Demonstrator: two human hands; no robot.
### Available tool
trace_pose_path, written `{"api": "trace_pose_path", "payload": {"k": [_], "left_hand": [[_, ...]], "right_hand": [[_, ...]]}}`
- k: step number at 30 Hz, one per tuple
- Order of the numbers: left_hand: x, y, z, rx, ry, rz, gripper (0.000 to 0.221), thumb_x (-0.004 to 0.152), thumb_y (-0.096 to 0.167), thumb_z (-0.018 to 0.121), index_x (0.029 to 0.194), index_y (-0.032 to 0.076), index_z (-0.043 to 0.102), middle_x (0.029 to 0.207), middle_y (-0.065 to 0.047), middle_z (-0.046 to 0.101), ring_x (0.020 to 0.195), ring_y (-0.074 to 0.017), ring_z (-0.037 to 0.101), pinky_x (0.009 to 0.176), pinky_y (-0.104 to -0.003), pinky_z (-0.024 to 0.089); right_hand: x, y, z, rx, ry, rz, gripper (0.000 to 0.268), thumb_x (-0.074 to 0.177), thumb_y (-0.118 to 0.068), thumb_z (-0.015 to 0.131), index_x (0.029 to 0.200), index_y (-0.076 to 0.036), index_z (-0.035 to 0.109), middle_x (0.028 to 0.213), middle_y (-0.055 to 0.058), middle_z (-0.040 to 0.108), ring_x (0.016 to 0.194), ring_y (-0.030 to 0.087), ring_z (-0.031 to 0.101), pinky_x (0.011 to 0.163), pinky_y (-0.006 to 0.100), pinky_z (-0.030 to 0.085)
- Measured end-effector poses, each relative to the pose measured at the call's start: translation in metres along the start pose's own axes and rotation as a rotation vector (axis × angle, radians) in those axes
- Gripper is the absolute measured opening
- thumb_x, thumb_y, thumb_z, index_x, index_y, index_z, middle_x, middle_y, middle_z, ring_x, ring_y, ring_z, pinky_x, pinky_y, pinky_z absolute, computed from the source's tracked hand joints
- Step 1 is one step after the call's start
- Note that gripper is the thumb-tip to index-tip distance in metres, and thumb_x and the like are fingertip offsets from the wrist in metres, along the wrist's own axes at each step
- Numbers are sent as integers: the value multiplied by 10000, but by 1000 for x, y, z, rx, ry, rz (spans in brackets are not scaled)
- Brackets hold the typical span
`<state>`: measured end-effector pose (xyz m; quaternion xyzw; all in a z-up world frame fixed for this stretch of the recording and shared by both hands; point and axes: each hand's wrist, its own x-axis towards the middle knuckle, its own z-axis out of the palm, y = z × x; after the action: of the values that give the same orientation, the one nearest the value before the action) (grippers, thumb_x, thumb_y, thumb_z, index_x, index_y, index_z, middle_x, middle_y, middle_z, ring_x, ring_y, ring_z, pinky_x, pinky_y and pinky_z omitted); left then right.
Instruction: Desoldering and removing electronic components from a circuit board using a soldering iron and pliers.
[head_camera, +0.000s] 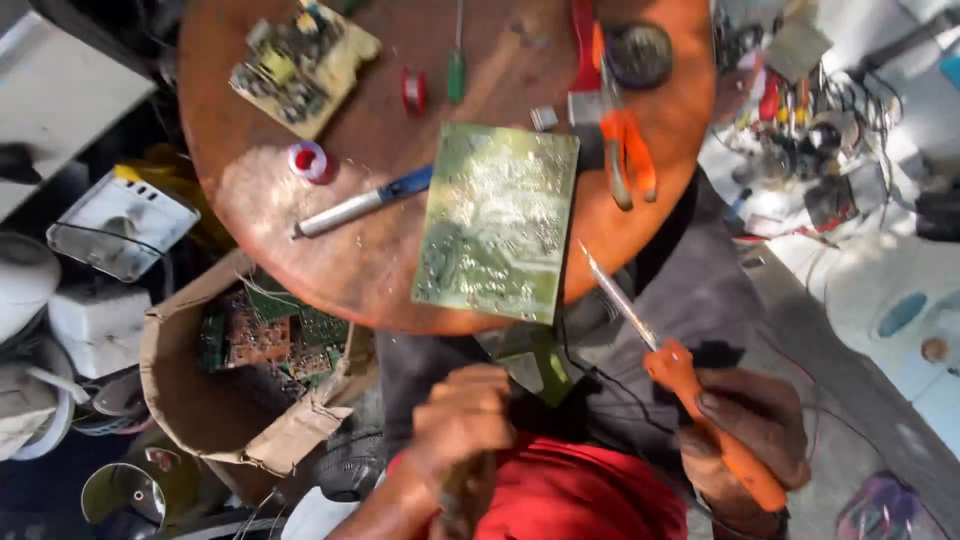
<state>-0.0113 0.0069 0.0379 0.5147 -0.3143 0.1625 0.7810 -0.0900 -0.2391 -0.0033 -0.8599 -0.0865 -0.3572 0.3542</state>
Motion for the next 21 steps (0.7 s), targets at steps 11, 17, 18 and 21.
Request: {"api": "trace_pose_path", "payload": {"k": [11,17,18,21], "left_hand": [[20,24,-1,91,220,127,595,1158,503,516,788,39,466,567,-29,320,440,-143,276,463,-342,234],[4,-16,-22,1168,-633,-203,416,1010,405,638,1250,65,639,897,-81,560,709,-296,608,538,-447,517],[-4,-30,-24,1292,-699,-163,331,942,255,628,1228,87,615,940,-78,566,651,-275,622,527,-448,531],[-15,-49,-30,1431,-780,-52,333,838,121,610,1172,123,610,966,-59,577,582,-258,615,529,-440,527]], "right_hand": [[-1,6,-18,23,-1,-86,300,935,-298,662,1034,-20,714,1141,262,660,970,291,711,881,352,636],[16,-3,-11,60,-62,-219,171,960,-78,678,1129,-81,701,1154,166,686,915,294,748,843,360,667],[17,-2,-11,89,-45,-235,202,966,-167,673,1138,-62,693,1144,177,683,921,300,750,854,399,683],[14,-5,-14,96,-29,-244,230,974,-194,654,1137,-35,685,1122,189,683,920,318,752,849,429,695]]}}
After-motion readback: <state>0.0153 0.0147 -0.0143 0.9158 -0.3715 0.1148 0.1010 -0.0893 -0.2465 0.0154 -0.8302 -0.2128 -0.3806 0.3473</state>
